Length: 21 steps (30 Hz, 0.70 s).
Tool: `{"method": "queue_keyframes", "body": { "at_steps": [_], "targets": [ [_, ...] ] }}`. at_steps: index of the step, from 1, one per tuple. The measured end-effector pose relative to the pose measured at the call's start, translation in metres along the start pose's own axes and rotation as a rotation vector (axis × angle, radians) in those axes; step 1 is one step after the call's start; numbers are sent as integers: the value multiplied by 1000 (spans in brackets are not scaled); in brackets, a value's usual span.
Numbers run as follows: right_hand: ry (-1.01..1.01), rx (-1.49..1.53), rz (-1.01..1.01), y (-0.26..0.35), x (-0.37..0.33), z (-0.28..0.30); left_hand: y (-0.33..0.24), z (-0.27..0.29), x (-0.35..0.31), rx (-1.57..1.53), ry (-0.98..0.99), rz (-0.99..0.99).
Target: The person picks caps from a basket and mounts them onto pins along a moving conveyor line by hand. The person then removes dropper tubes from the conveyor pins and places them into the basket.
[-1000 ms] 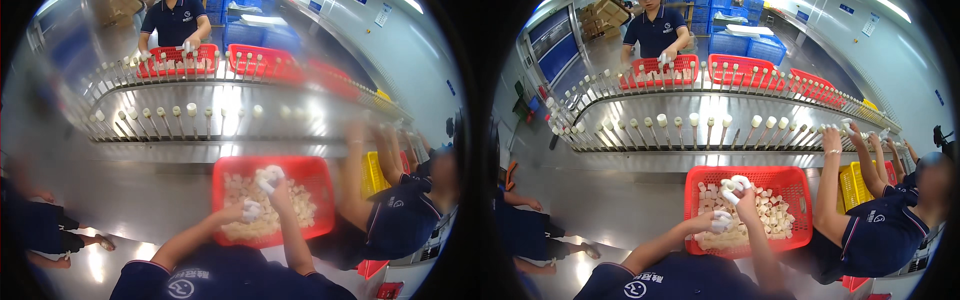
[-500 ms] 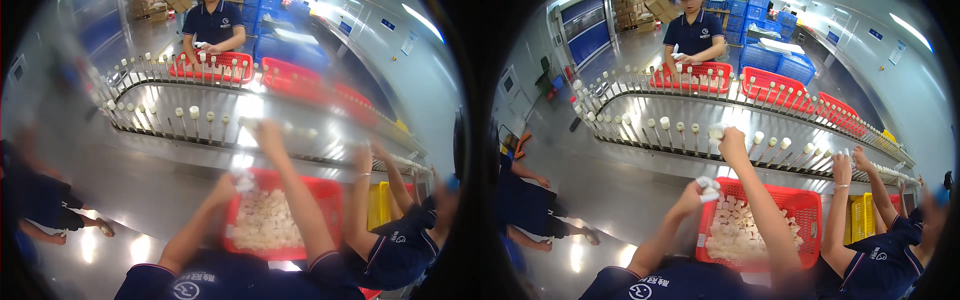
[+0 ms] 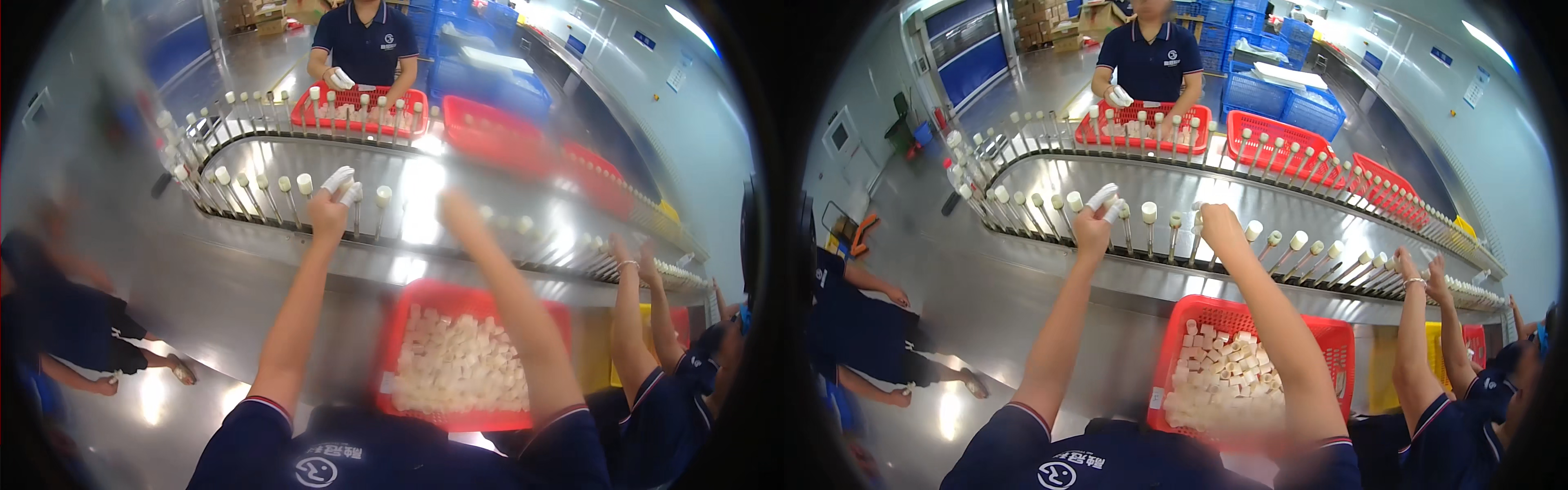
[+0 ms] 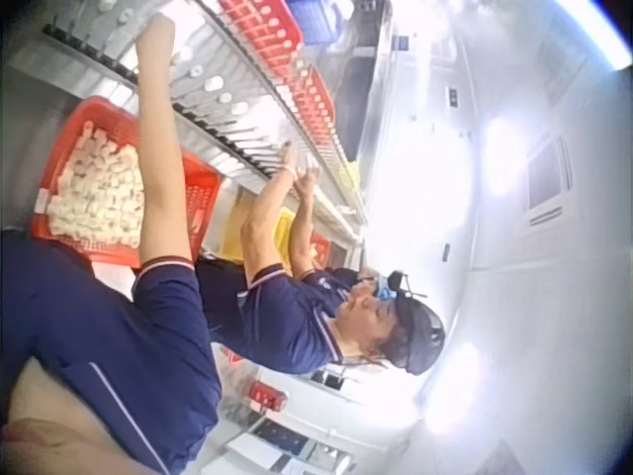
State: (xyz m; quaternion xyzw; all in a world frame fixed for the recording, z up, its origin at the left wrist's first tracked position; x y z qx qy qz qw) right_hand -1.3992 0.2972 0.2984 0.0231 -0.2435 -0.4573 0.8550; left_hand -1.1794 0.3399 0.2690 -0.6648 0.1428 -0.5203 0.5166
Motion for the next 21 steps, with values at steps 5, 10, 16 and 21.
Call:
{"method": "queue_keyframes", "body": {
  "at_steps": [5, 10, 16, 21],
  "targets": [
    [-223, 271, -162, -41, -156, -18, 31, -76, -16, -10, 85, -157],
    [261, 108, -464, -114, -346, -130, -35, -145, -54, 173, 193, -252],
    [286, 58, -601, -161, -385, -158, -14, -256, -237, 288, 767, -390],
    [268, 84, -798, -206, -412, -99, 23, -332, -366, 604, 1174, 63]
  ]
}}
Point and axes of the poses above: each hand's wrist, its own x-axis towards the middle knuckle, its own z-axis out of the back of the hand, y = z × x, the point moved 9 cm from there along x, towards the middle knuckle, and after that the axes turned 2 degrees about -y, right-handed, at the moved point
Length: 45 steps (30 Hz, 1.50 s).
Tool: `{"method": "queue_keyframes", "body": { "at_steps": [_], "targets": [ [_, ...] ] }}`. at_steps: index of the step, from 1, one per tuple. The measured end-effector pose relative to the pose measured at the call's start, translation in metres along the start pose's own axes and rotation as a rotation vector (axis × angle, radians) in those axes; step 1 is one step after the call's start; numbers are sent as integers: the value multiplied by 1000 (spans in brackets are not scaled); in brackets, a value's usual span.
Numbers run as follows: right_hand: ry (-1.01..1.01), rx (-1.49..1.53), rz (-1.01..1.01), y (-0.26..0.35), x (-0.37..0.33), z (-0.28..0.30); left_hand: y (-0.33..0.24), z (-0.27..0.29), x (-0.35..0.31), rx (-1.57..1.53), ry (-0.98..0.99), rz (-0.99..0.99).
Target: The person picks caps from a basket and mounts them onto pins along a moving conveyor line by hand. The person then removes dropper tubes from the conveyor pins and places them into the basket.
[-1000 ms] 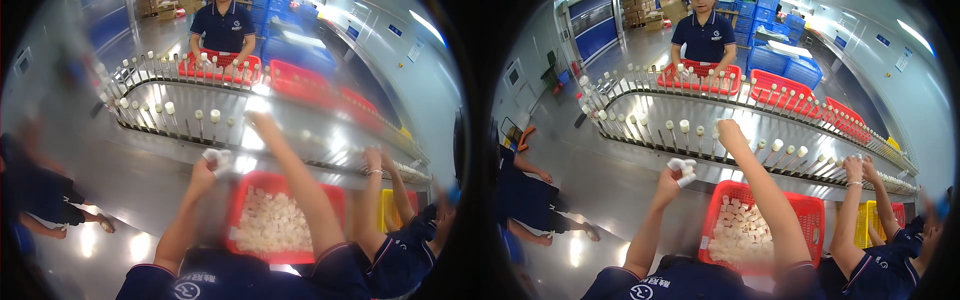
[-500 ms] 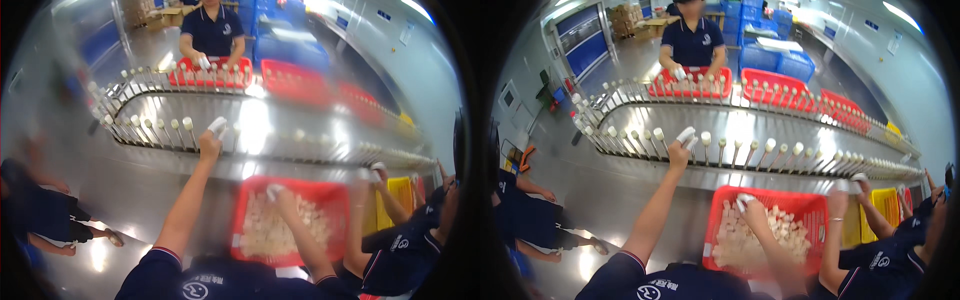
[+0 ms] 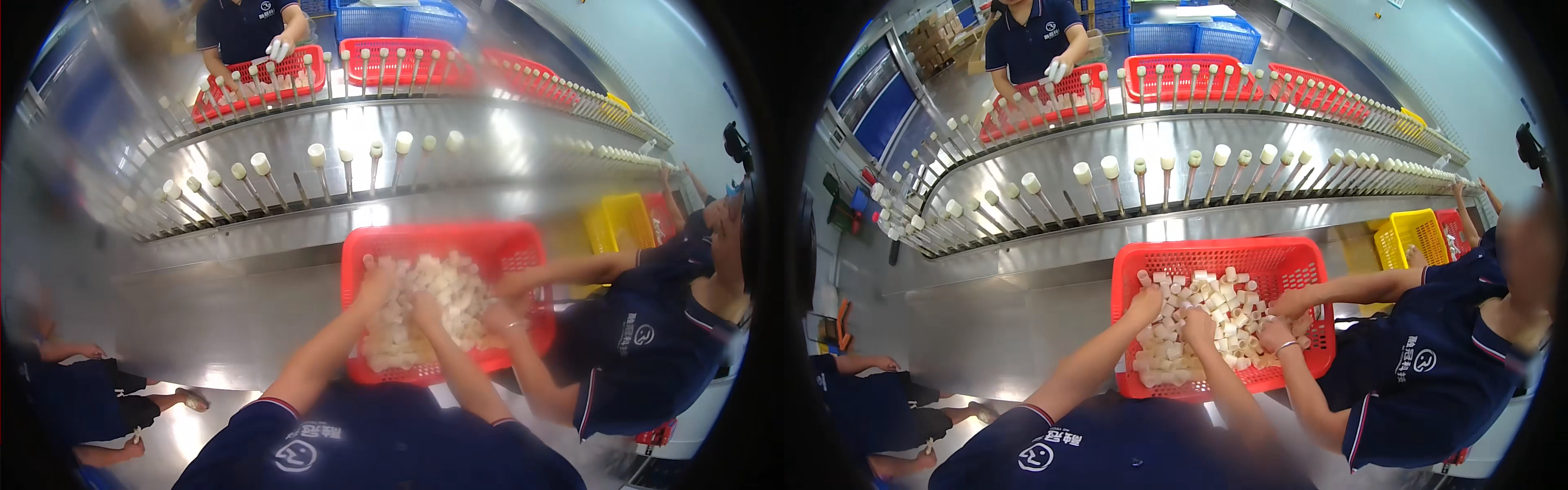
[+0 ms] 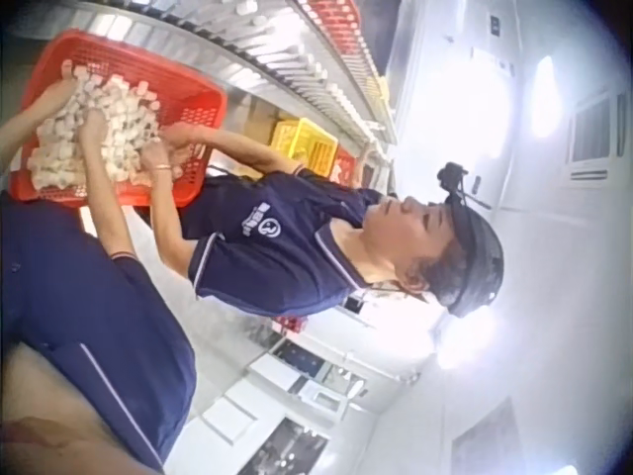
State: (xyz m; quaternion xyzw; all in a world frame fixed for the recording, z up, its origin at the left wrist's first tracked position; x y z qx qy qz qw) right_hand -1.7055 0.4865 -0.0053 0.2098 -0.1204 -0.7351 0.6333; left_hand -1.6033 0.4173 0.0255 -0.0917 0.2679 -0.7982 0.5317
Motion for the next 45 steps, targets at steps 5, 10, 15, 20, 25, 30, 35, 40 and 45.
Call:
{"method": "queue_keyframes", "body": {
  "at_steps": [5, 10, 15, 20, 25, 30, 35, 40, 45],
  "targets": [
    [-238, 82, 122, -36, 22, 34, -12, -29, 20, 137, -11, 3],
    [-190, 157, 209, -31, 70, 45, -46, 16, 16, -361, 4, -17],
    [-192, -18, 138, -63, 102, 18, -43, 71, -14, -1039, -113, 85],
    [-306, 97, 310, -78, 93, 48, -1, 90, -27, -1472, -339, 160],
    [-184, 1002, 61, -65, 91, 128, 55, 151, -49, -1764, -917, 119],
    [-293, 933, 548, 53, 101, 266, 1, 267, -22, -651, -1165, 58],
    [-698, 304, 704, 95, 120, 323, -77, 298, 59, -17, -816, 69],
    [-724, 205, 729, 52, 155, 327, -130, 242, 152, 519, -570, 27],
    [-668, 42, 642, 1, 191, 351, -167, 221, 188, 382, -605, -39]
  ]
}}
Point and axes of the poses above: each hand's wrist, its own x-axis towards the middle knuckle, its own z-axis out of the back of the hand, y = z × x, the point moved 9 cm from there along x, towards the middle knuckle, and after that the axes turned 2 degrees about -y, right-handed, at the moved point
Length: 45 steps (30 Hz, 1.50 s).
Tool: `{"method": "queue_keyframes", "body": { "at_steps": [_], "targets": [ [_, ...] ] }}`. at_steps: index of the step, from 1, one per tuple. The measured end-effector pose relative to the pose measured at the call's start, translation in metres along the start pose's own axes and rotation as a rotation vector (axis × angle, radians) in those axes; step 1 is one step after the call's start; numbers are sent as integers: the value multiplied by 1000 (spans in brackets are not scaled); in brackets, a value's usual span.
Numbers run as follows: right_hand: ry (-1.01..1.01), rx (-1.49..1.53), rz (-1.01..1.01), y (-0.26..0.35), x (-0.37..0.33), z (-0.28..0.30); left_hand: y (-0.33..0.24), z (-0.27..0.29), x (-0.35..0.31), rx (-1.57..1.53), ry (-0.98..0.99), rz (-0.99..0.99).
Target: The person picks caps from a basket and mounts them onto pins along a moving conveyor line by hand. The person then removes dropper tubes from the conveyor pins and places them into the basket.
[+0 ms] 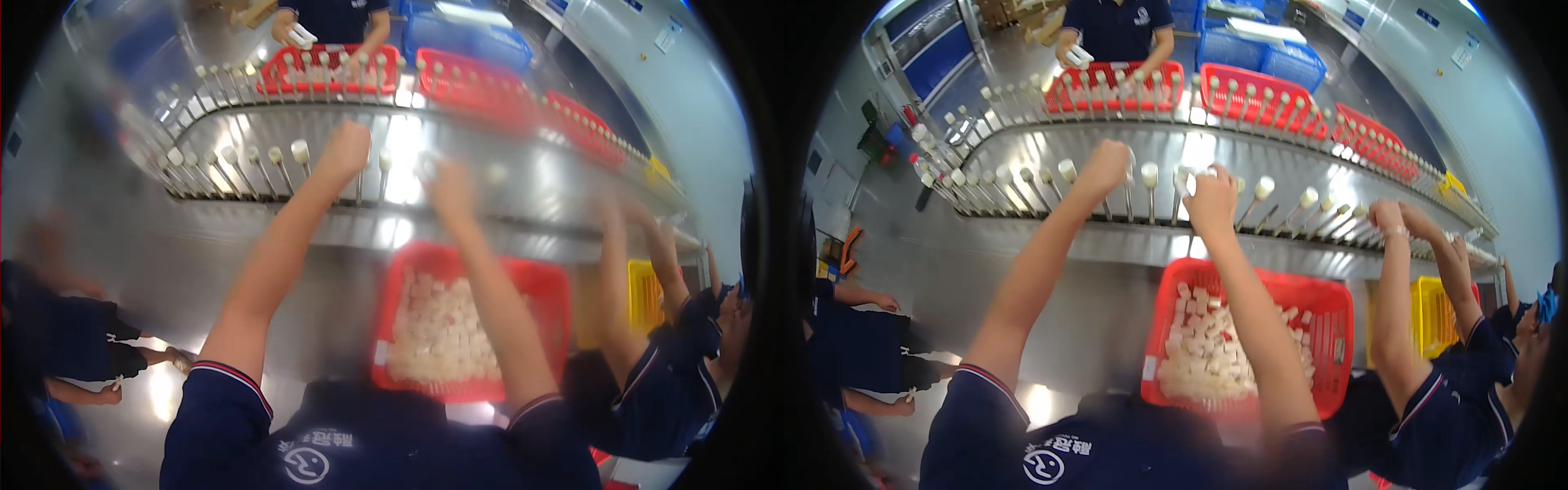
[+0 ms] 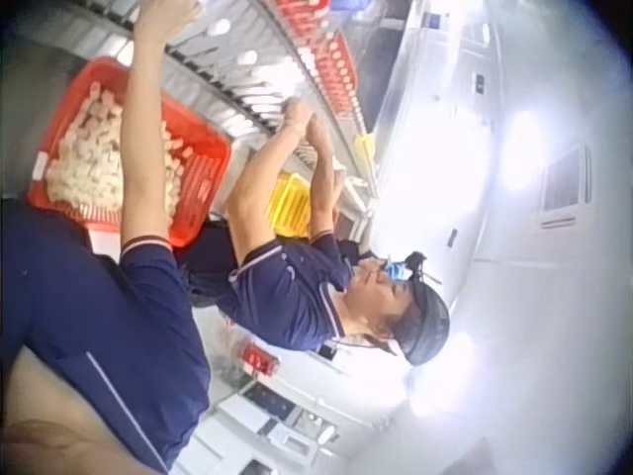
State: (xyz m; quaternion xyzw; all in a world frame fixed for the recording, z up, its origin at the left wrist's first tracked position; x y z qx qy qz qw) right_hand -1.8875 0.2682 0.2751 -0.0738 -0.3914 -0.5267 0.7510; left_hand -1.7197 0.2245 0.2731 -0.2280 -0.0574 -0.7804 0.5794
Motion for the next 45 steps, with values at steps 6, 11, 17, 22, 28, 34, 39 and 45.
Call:
{"method": "queue_keyframes", "body": {
  "at_steps": [6, 11, 17, 22, 28, 34, 39, 45],
  "targets": [
    [-146, -171, 11, -54, -30, 56, -121, 0, -81, -78, -710, -154],
    [-244, -86, 61, -99, -56, 97, -238, -192, -135, -339, 372, -109],
    [77, 195, -217, -193, -230, 57, -256, -290, -167, -379, 455, 261],
    [451, 172, -423, -265, -330, -33, -285, -318, -172, -775, 508, 575],
    [385, -169, -301, -285, -335, -46, -328, -353, -185, 104, 211, 77],
    [438, -152, -406, -304, -344, -12, -362, -280, -157, -400, 339, 174],
    [534, 53, -358, -305, -337, 9, -272, -79, -79, -916, -274, 120],
    [157, 919, -837, -299, -280, 101, -184, 1, -49, -776, -612, 389]
  ]
}}
Point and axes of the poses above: each hand's wrist, its own x-axis towards the middle knuckle, its own z-axis out of the back of the hand, y = z × x, the point moved 9 cm from there along x, towards the middle knuckle, and after that the axes turned 2 degrees about -y, right-handed, at the moved point
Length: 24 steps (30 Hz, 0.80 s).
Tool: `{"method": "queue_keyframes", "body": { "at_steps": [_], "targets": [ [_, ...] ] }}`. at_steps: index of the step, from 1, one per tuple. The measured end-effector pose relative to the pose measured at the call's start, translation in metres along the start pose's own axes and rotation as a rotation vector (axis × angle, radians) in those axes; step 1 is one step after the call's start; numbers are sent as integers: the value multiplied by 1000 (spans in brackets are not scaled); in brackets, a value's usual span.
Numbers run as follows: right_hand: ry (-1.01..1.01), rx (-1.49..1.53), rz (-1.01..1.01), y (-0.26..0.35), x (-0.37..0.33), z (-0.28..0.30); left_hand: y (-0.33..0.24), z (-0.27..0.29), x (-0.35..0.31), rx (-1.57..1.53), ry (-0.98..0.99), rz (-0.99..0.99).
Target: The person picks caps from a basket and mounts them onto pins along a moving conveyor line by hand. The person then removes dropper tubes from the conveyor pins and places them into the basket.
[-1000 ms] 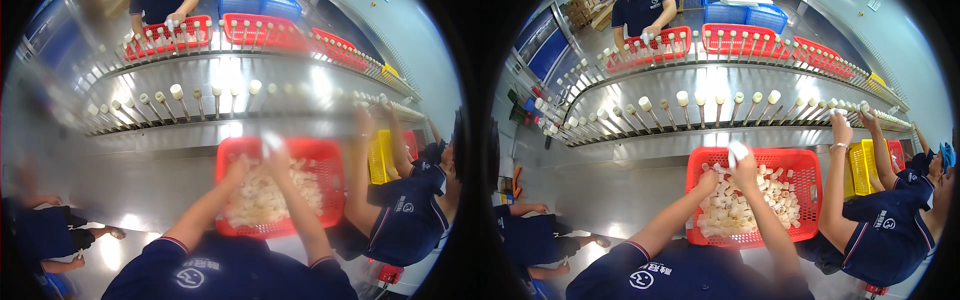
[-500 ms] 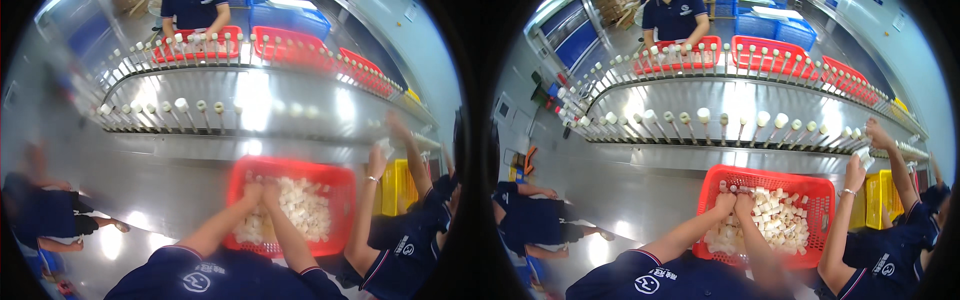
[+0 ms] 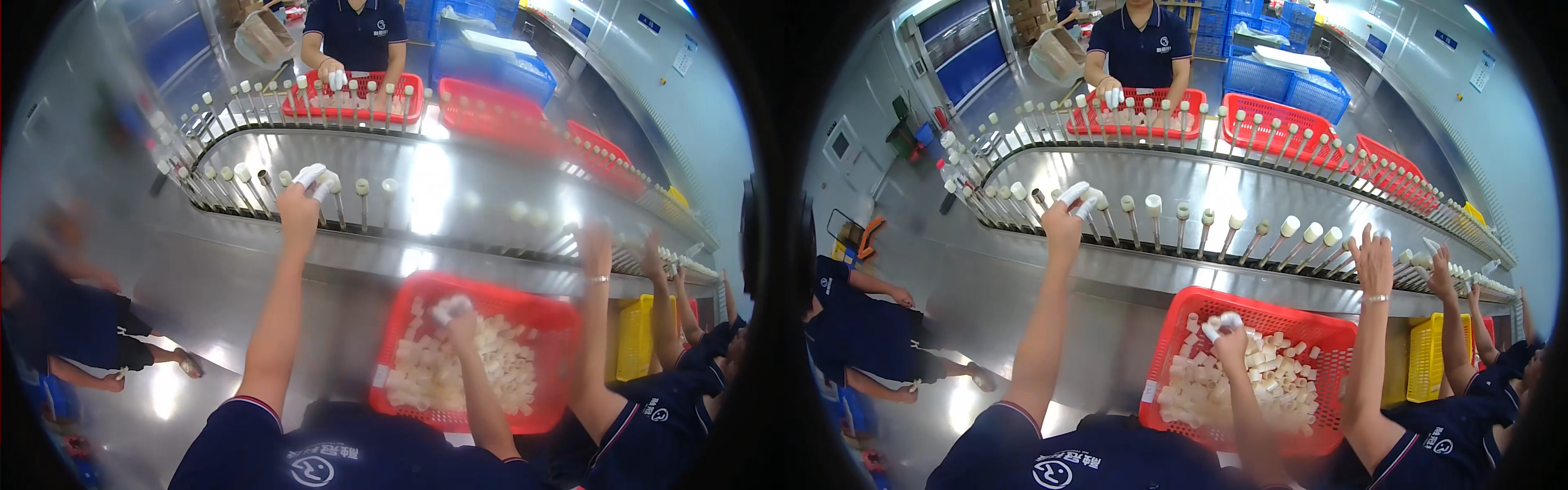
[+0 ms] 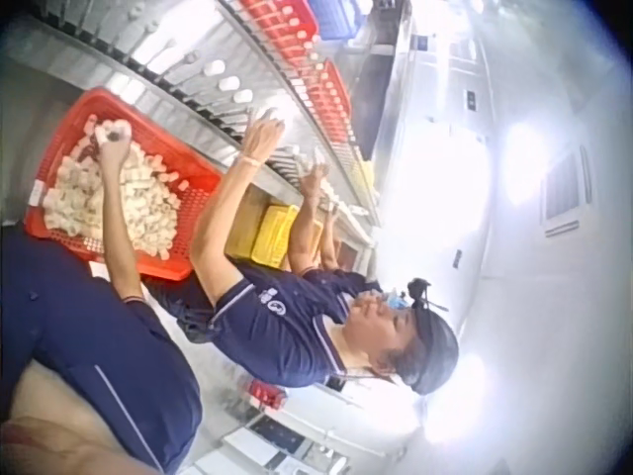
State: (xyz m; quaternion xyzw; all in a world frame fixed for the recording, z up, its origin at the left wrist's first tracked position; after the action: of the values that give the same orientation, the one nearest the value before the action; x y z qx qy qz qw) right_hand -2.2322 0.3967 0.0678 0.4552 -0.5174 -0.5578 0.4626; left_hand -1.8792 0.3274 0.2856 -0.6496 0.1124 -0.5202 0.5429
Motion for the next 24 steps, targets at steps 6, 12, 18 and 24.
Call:
{"method": "queue_keyframes", "body": {
  "at_steps": [6, 12, 18, 24],
  "targets": [
    [259, -96, 254, 202, 41, -30, -36, -75, -11, 275, 163, -274],
    [171, -909, 817, 266, 118, -40, -66, -152, -33, 301, 285, -213],
    [339, -1178, 894, 239, 174, -19, -93, -190, -47, -385, 207, 51],
    [290, -1259, 696, 220, 189, 57, -123, -294, -48, 64, 621, -16]
  ]
}}
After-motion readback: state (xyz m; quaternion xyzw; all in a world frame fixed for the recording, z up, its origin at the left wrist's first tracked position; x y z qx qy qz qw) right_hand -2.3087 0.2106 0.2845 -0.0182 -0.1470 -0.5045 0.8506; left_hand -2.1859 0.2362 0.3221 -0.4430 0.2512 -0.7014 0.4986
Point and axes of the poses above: each hand's wrist, its own x-axis towards the middle knuckle, its own z-axis out of the back of the hand, y = z × x, the point moved 9 cm from there along x, towards the middle knuckle, and after that the axes turned 2 degrees about -y, right-handed, at the moved point
